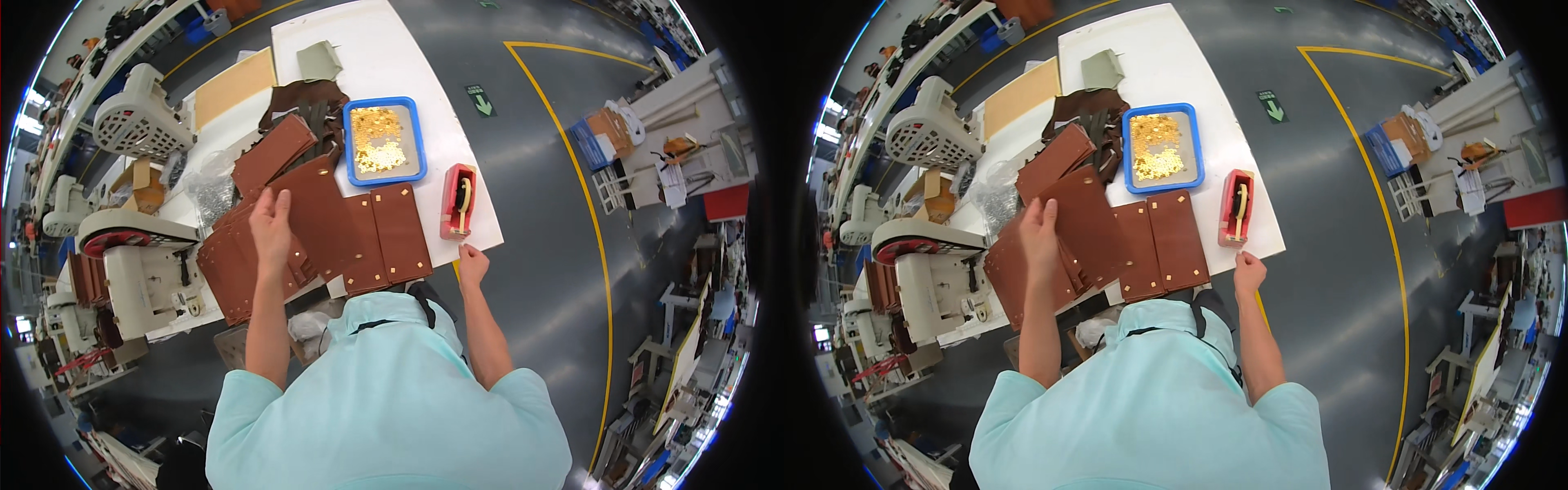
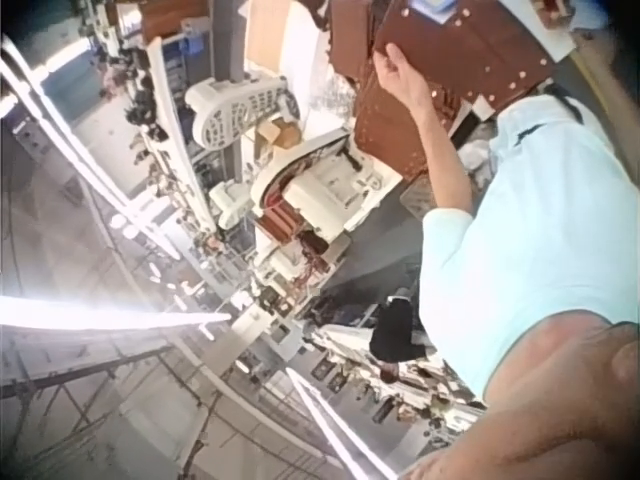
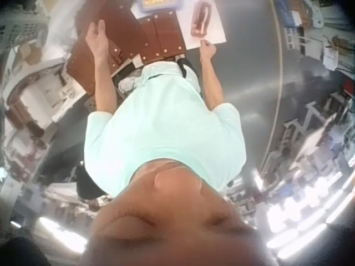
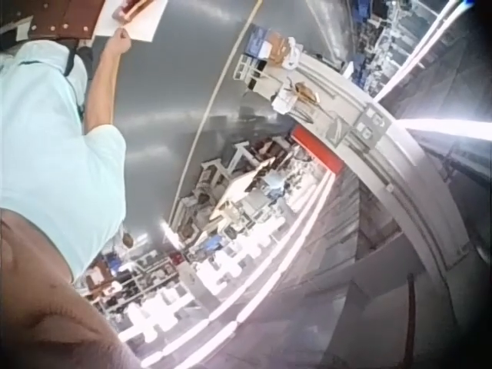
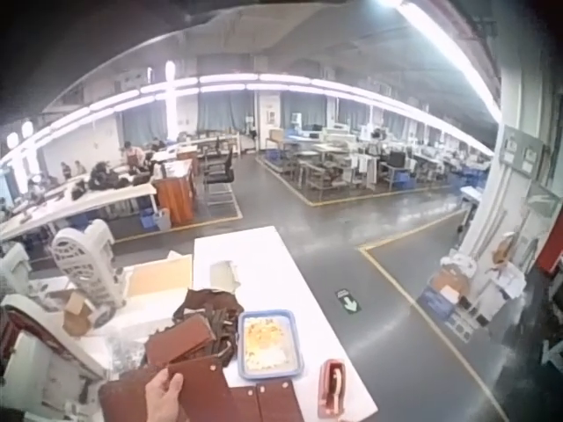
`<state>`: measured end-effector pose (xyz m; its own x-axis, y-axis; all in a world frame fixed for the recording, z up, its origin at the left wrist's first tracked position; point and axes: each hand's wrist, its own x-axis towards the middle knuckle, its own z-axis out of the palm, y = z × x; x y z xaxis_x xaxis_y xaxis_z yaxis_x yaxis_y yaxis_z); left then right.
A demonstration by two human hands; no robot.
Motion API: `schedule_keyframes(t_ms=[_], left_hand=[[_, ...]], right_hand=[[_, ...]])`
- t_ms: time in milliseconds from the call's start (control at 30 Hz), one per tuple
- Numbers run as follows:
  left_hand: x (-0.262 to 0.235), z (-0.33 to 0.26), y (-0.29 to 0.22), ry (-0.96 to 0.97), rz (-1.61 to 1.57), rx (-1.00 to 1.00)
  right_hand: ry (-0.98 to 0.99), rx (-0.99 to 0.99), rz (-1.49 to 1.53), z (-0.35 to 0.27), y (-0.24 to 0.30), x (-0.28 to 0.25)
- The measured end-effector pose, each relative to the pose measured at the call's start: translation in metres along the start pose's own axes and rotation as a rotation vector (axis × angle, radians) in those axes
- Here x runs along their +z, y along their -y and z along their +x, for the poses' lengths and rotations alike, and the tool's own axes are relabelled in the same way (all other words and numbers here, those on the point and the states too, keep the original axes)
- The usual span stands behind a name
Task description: Inserting metal rivets or studs into pre-punched holes in leather bag components.
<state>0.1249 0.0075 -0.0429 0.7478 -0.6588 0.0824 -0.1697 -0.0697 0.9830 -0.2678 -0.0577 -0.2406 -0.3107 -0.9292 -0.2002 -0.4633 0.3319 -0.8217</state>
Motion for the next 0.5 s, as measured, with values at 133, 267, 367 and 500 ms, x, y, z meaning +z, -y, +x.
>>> schedule_keyframes(t_ms=[133,267,367,500], left_hand=[[0.027,-0.03,-0.033,0.259,-0.089,-0.073],[0.053,-0.062,-0.071,0.343,-0.152,-0.356],[0.064,-0.078,-0.064,0.427,-0.302,-0.282],[0.068,-0.089,-0.073,0.47,-0.326,-0.219]], right_hand=[[0.113,0.226,0.554,-0.037,0.091,-0.009],[0.589,-0.012,0.665,-0.09,0.216,-0.037],[0.761,-0.05,0.656,-0.108,0.256,-0.03],[0.729,-0.081,0.613,-0.107,0.257,-0.019]])
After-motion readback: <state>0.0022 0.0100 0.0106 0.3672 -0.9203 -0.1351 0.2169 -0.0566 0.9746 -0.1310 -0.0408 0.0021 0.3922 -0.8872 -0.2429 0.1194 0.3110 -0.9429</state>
